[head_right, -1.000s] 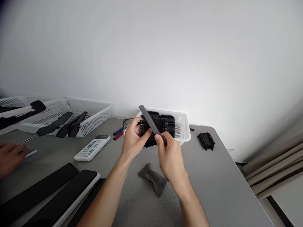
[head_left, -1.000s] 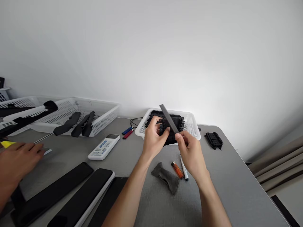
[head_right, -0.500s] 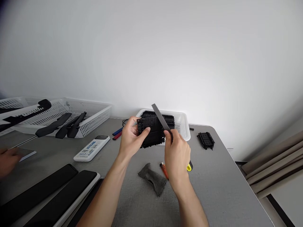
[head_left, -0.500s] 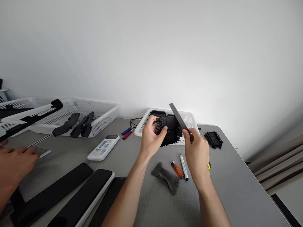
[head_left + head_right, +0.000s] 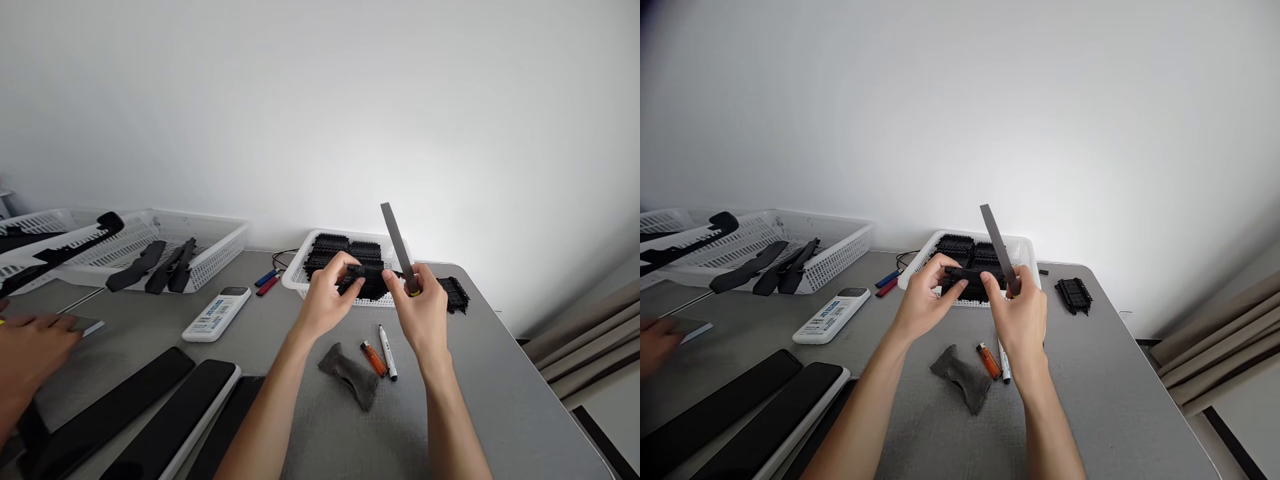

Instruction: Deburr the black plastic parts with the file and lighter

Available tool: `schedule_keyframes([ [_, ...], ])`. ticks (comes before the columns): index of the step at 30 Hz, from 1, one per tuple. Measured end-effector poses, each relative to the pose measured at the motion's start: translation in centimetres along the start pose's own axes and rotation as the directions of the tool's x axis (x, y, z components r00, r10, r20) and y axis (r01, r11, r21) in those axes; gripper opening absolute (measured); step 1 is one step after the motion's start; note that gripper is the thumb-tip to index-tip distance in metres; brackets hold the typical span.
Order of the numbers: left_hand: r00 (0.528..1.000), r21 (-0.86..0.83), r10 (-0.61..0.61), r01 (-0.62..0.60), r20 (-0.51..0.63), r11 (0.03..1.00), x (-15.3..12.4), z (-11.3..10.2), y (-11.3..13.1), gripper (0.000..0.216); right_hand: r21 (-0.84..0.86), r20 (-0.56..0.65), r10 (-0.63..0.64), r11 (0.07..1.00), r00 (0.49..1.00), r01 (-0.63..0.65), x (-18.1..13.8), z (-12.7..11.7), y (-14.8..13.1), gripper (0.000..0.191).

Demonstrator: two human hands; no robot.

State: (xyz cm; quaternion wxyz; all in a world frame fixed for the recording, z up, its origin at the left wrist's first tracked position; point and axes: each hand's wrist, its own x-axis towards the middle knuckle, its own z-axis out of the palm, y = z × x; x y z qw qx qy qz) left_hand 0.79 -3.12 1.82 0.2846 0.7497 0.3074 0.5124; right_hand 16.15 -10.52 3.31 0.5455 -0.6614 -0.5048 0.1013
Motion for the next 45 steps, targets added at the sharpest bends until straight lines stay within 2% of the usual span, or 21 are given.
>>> schedule_keyframes([
  [4, 1.000, 0.013, -0.007, 0.007, 0.018, 1.000, 0.1, 0.0, -0.1, 0.010, 0.010, 0.016, 0.005, 1.000, 1.000, -0.005, 0.3, -0.1, 0.3, 0.040],
  [9, 0.999, 0.008, -0.030, 0.030, -0.012, 1.000, 0.2, 0.0, -0.4, 0.011, 0.010, 0.035, 0.001, 1.000, 0.999, -0.002, 0.1, -0.4, 0.1, 0.035],
  [13, 0.996, 0.130, 0.056, -0.064, 0.063, 0.989, 0.1, 0.1, -0.3, 0.007, -0.024, 0.031, 0.006, 1.000, 0.999, -0.006, -0.2, -0.2, -0.2, 0.042],
  [16, 0.989, 0.242, 0.099, -0.124, 0.113, 0.962, 0.0, 0.3, 0.0, 0.015, -0.056, 0.028, 0.011, 0.998, 1.000, -0.009, -0.1, -0.2, -0.1, 0.045],
  [18, 0.989, 0.253, 0.092, -0.120, 0.120, 0.960, 0.0, 0.3, 0.1, 0.018, -0.053, 0.023, 0.018, 0.998, 1.000, -0.017, 0.1, -0.4, 0.0, 0.045],
  [21, 0.993, 0.131, 0.062, -0.075, 0.103, 0.988, 0.0, 0.2, 0.2, 0.011, 0.021, 0.043, 0.011, 1.000, 0.999, -0.012, 0.4, -1.0, 0.3, 0.040],
  [24, 0.997, -0.111, 0.052, -0.045, 0.065, 0.993, 0.1, -0.3, 0.0, 0.004, 0.165, 0.155, -0.027, 0.986, 0.988, 0.001, 0.7, -1.5, 0.5, 0.041],
  [27, 0.996, -0.348, 0.077, -0.054, 0.052, 0.936, 0.1, -0.9, -0.2, 0.022, 0.248, 0.239, -0.018, 0.968, 0.971, -0.043, 0.9, -1.5, 0.8, 0.046],
  [31, 0.995, -0.561, 0.076, -0.022, 0.072, 0.827, -0.1, -1.5, -0.4, 0.041, 0.232, 0.284, 0.058, 0.964, 0.957, -0.128, 1.1, -1.3, 1.2, 0.052],
  [35, 0.992, -0.650, 0.081, 0.003, 0.099, 0.760, -0.2, -1.9, -0.4, 0.049, 0.318, 0.482, 0.074, 0.914, 0.873, -0.253, 0.9, -1.5, 1.4, 0.053],
  [38, 0.999, -0.625, -0.021, 0.041, 0.040, 0.779, -0.2, -1.7, 0.0, 0.043, 0.416, 0.565, 0.050, 0.845, 0.823, -0.337, 0.8, -1.6, 1.3, 0.048],
  [40, 0.989, -0.600, -0.150, 0.121, 0.000, 0.791, -0.1, -1.4, 0.1, 0.044, 0.469, 0.535, 0.050, 0.813, 0.843, -0.346, 0.8, -1.5, 1.4, 0.047],
  [42, 0.966, -0.586, -0.260, 0.222, 0.021, 0.779, 0.0, -1.1, 0.0, 0.051, 0.509, 0.444, 0.074, 0.800, 0.893, -0.319, 0.9, -1.2, 1.5, 0.046],
  [45, 0.948, -0.638, -0.308, 0.284, 0.077, 0.716, 0.1, -1.0, -0.3, 0.041, 0.520, 0.299, 0.107, 0.815, 0.948, -0.256, 1.2, -0.9, 1.8, 0.044],
])
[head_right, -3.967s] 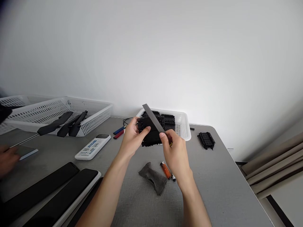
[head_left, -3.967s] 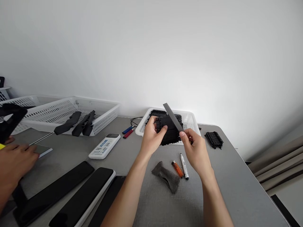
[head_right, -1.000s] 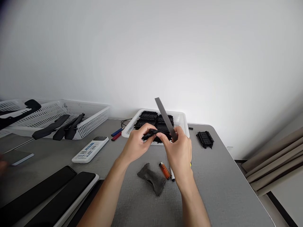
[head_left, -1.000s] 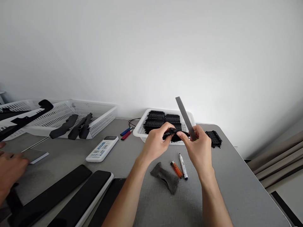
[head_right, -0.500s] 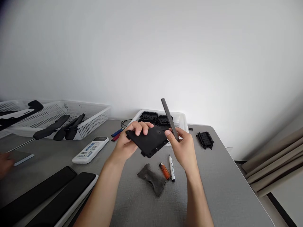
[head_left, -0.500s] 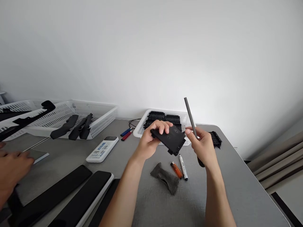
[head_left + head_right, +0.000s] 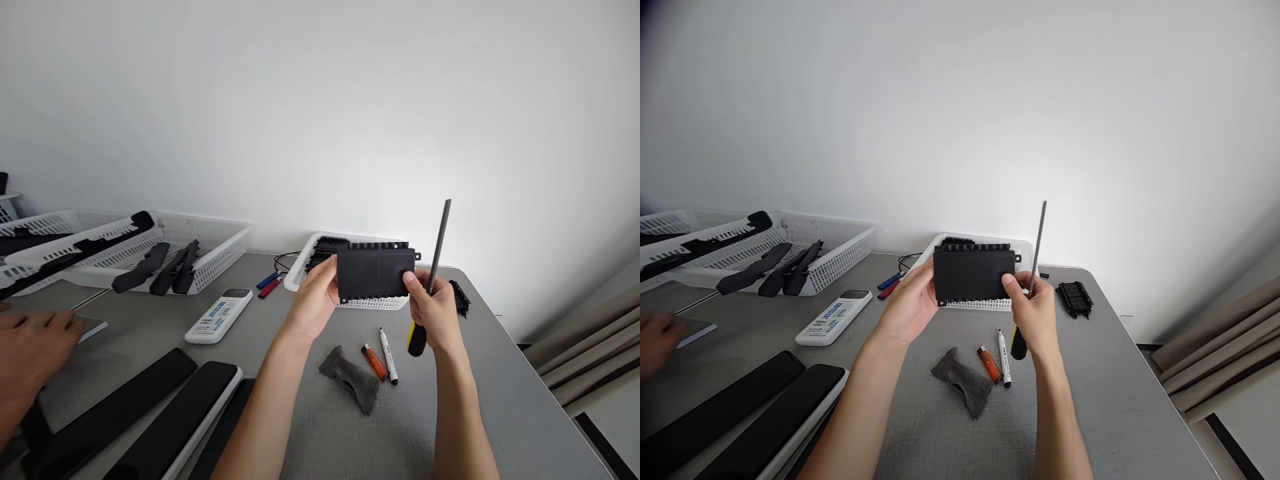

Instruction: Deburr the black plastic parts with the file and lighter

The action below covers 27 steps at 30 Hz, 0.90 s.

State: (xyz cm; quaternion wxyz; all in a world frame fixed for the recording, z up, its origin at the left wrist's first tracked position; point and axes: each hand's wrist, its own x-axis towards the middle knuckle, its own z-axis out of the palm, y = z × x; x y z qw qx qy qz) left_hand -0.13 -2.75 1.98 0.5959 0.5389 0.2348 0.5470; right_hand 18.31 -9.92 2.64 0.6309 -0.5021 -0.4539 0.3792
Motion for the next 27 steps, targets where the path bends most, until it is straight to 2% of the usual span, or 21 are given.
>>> schedule_keyframes([
  [3, 0.999, -0.053, 0.010, -0.009, 0.036, 0.999, 0.0, 0.0, 0.1, 0.040, -0.073, -0.065, -0.052, 0.996, 0.997, 0.047, 0.3, 0.0, 0.4, 0.044],
  [8, 0.995, 0.153, 0.094, -0.095, 0.011, 0.984, -0.2, 0.5, 0.0, 0.050, -0.263, -0.062, -0.096, 0.962, 0.993, 0.077, 0.4, -0.1, 0.6, 0.048],
  [11, 0.992, 0.164, 0.128, -0.129, 0.018, 0.978, 0.0, 0.3, -0.3, 0.052, -0.350, -0.044, -0.162, 0.927, 0.986, 0.136, 0.5, -0.5, 0.3, 0.054],
  [15, 0.987, 0.150, 0.153, -0.157, 0.039, 0.976, 0.2, -0.1, -0.6, 0.053, -0.358, -0.060, -0.265, 0.906, 0.962, 0.227, 0.3, -1.1, 0.0, 0.045],
  [18, 0.987, 0.147, 0.157, -0.159, 0.025, 0.976, 0.1, -0.2, -0.5, 0.054, -0.342, -0.058, -0.258, 0.913, 0.964, 0.223, 0.0, -1.6, -0.1, 0.052],
  [21, 0.988, 0.151, 0.153, -0.153, 0.015, 0.977, 0.0, -0.1, -0.5, 0.052, -0.422, 0.004, -0.223, 0.883, 0.975, 0.204, -0.3, -1.8, -0.2, 0.056],
  [25, 0.988, 0.127, 0.150, -0.151, 0.020, 0.980, 0.1, -0.4, -0.6, 0.051, -0.511, 0.188, -0.172, 0.824, 0.967, 0.246, 0.0, -1.4, 0.1, 0.056],
  [27, 0.988, 0.105, 0.153, -0.154, 0.018, 0.982, 0.2, -0.5, -0.7, 0.051, -0.557, 0.213, -0.148, 0.794, 0.966, 0.244, 0.3, -1.1, 0.4, 0.058],
])
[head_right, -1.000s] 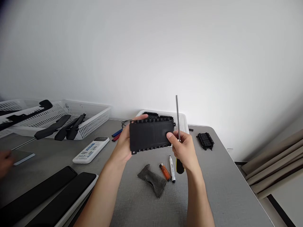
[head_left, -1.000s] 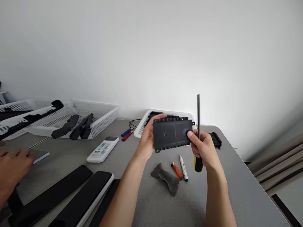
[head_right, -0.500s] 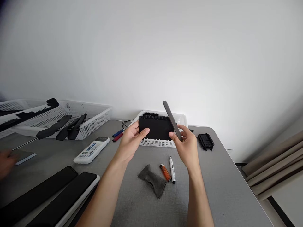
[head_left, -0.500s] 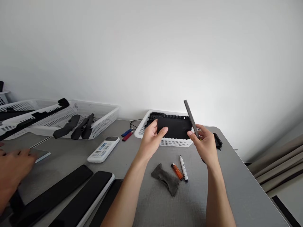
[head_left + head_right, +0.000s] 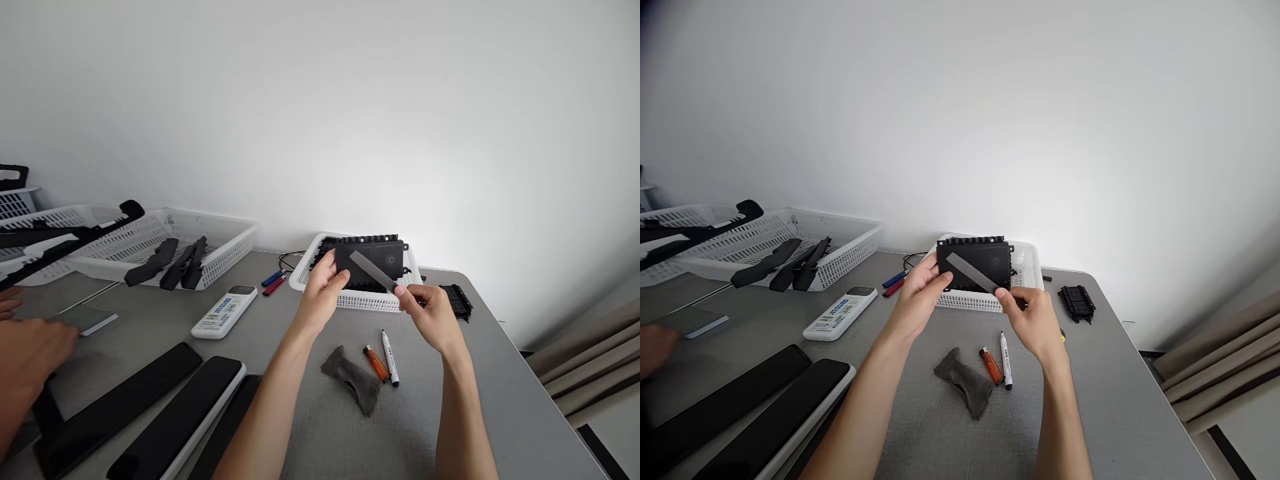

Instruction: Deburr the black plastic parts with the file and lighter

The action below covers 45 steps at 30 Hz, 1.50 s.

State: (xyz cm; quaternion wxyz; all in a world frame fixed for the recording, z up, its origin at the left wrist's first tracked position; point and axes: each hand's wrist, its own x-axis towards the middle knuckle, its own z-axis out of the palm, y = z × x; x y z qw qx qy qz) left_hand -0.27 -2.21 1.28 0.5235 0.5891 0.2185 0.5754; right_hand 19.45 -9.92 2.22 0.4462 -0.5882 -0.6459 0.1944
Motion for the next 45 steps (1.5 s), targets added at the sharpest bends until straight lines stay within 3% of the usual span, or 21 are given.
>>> schedule_keyframes([
  [8, 0.999, -0.044, -0.023, 0.026, 0.048, 0.999, 0.0, 0.2, 0.8, 0.056, -0.272, -0.143, 0.017, 0.961, 0.990, -0.056, 0.8, 1.2, 0.6, 0.067],
  [22, 1.000, -0.081, -0.008, 0.005, -0.030, 0.997, -0.1, 0.0, 1.0, 0.057, -0.303, -0.139, -0.006, 0.952, 0.990, -0.037, 0.6, 0.4, 0.9, 0.068],
  [39, 1.000, -0.024, -0.029, 0.029, 0.006, 0.999, -0.4, 0.0, 1.7, 0.056, -0.302, -0.180, -0.073, 0.953, 0.981, 0.015, 0.6, 0.3, 0.9, 0.066],
  [45, 0.993, -0.020, -0.006, 0.003, -0.119, 1.000, 0.1, -0.5, 1.0, 0.051, -0.333, -0.212, -0.078, 0.943, 0.974, 0.004, 0.5, -1.3, 1.8, 0.064],
])
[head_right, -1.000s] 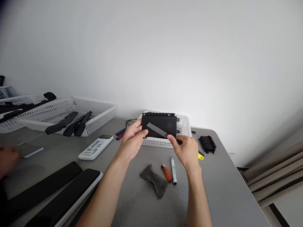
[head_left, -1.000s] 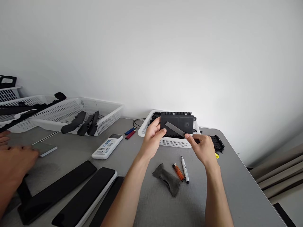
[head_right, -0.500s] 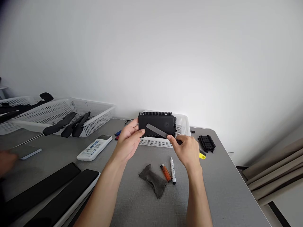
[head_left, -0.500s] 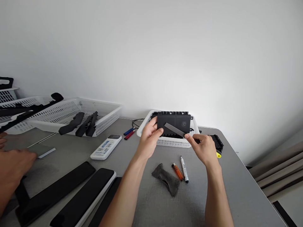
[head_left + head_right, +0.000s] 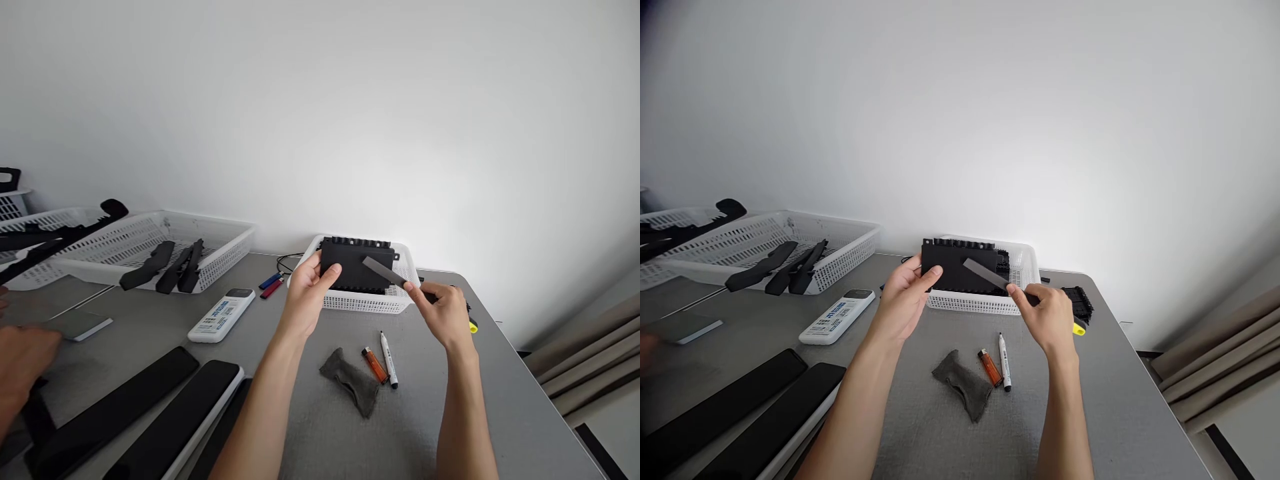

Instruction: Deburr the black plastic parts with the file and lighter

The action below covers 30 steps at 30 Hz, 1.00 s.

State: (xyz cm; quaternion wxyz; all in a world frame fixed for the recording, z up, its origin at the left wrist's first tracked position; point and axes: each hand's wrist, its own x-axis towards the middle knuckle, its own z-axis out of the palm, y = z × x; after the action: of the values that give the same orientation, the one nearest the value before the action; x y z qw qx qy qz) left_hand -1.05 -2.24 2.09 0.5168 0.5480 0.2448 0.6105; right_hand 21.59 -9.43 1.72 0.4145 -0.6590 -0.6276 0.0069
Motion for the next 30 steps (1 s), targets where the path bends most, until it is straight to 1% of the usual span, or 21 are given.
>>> schedule_keyframes([
  [2, 1.000, -0.002, -0.005, 0.005, -0.016, 1.000, 0.3, -0.2, -0.4, 0.047, -0.049, -0.025, 0.002, 0.999, 1.000, -0.003, 0.0, -0.3, 0.3, 0.065],
  [6, 0.999, 0.025, 0.010, -0.009, -0.050, 1.000, 0.6, -0.5, -1.1, 0.044, -0.113, 0.002, -0.019, 0.993, 1.000, 0.020, 0.1, -0.2, 0.4, 0.065],
  [10, 0.998, 0.038, 0.046, -0.044, -0.045, 0.998, 0.6, -0.7, -1.1, 0.044, -0.112, 0.015, -0.036, 0.993, 0.999, 0.038, 0.1, -0.2, 0.5, 0.066],
  [13, 0.996, 0.038, 0.062, -0.060, -0.071, 0.997, 0.6, -0.8, -0.8, 0.042, -0.111, 0.016, -0.031, 0.993, 0.999, 0.032, 0.1, -0.4, 0.6, 0.067],
  [15, 0.996, 0.032, 0.050, -0.047, -0.076, 0.998, 0.7, -0.8, -0.7, 0.042, -0.116, 0.003, -0.030, 0.993, 1.000, 0.031, 0.1, -0.3, 0.6, 0.067],
  [19, 0.999, 0.015, 0.020, -0.019, -0.048, 1.000, 0.6, -0.8, -0.5, 0.045, -0.099, -0.004, -0.030, 0.995, 1.000, 0.030, 0.1, -0.1, 0.3, 0.067],
  [21, 0.999, 0.020, 0.011, -0.010, -0.043, 1.000, 0.6, -1.0, -0.4, 0.046, -0.034, 0.032, -0.013, 0.999, 0.999, 0.014, 0.1, -0.2, 0.3, 0.067],
  [23, 0.999, 0.027, -0.005, 0.006, -0.044, 1.000, 0.6, -1.1, -0.4, 0.045, 0.101, 0.053, 0.019, 0.995, 0.998, -0.025, 0.1, -0.4, 0.3, 0.065],
  [24, 0.999, 0.031, -0.013, 0.015, -0.044, 0.999, 0.6, -1.1, -0.3, 0.044, 0.179, 0.042, 0.042, 0.983, 0.998, -0.049, 0.1, -0.6, 0.2, 0.063],
  [26, 0.999, 0.035, -0.023, 0.024, -0.033, 0.999, 0.5, -1.0, -0.3, 0.043, 0.295, -0.015, 0.103, 0.951, 0.995, -0.094, 0.0, -0.6, -0.3, 0.059],
  [28, 1.000, 0.030, -0.024, 0.024, -0.006, 0.999, 0.4, -0.5, -0.3, 0.043, 0.344, -0.070, 0.160, 0.930, 0.985, -0.127, -0.2, -0.3, -1.0, 0.054],
  [30, 0.999, 0.011, -0.027, 0.026, 0.033, 1.000, 0.1, 0.3, -0.4, 0.043, 0.374, -0.063, 0.182, 0.916, 0.981, -0.146, -0.2, 0.3, -1.6, 0.048],
])
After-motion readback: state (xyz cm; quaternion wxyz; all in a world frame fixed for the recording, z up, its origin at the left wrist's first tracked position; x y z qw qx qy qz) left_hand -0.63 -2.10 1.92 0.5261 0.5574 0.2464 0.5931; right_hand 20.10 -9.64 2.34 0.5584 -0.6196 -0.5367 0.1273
